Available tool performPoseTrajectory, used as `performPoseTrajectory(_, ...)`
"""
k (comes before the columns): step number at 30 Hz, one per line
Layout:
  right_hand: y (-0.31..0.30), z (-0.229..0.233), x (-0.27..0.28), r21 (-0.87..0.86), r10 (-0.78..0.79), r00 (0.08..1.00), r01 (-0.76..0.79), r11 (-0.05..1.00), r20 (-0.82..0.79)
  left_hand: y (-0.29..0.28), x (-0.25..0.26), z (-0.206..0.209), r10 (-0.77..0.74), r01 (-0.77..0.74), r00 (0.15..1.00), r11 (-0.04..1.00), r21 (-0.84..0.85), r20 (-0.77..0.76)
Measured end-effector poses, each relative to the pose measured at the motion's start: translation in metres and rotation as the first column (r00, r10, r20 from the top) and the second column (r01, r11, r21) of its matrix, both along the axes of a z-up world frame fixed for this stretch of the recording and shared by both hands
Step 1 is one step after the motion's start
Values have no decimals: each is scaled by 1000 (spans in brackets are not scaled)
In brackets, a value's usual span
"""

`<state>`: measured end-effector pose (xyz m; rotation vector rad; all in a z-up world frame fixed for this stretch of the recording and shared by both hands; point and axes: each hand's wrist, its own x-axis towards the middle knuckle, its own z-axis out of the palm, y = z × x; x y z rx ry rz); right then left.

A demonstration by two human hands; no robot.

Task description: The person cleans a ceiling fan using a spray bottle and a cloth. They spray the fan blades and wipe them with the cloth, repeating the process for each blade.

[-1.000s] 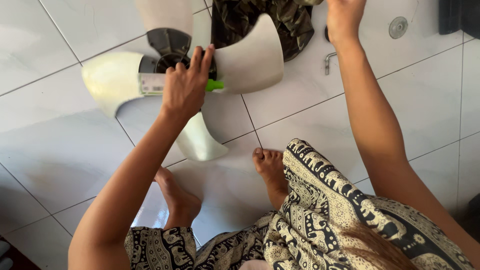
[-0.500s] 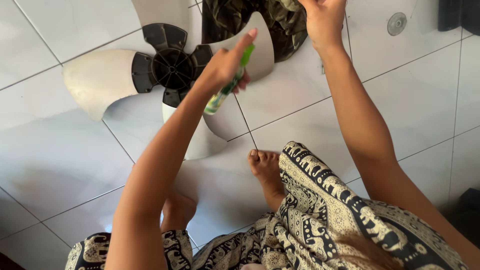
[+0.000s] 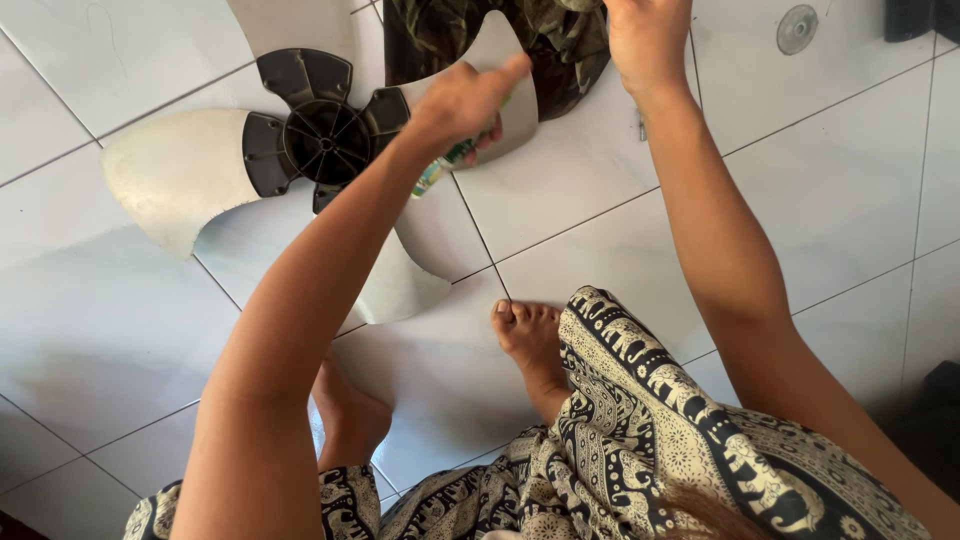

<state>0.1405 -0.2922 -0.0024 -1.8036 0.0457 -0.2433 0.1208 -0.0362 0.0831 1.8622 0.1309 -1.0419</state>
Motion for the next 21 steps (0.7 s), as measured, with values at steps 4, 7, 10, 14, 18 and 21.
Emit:
performPoseTrajectory(4,3,9,-2,-14,28,1000,-27,1000,13,-5,3,0,5,-6,998,1000,-29,-59)
performPoseTrajectory(7,9,17,-3,-20,27,1000,-26,999,9,-7,-2,-3,-35,33,997,999,-34,-72)
performPoseTrajectory(10,20,30,-6,-144,54,998,-52,988,15,-13,-19,-9,-357,119,835,860,497,418)
performPoseTrajectory(14,42,44,-5,-111,216,976,-217,970,-21,9,-60,-14,-661,129,470,707,696,584)
performPoseTrajectory(18,80,27,-14,-360,481,877,-441,822,23,8,-73,-26,-703,211,572,625,752,424)
performPoseTrajectory(21,81,12,6,-586,490,869,-363,724,67,-2,-74,-38,-725,234,588,577,782,359)
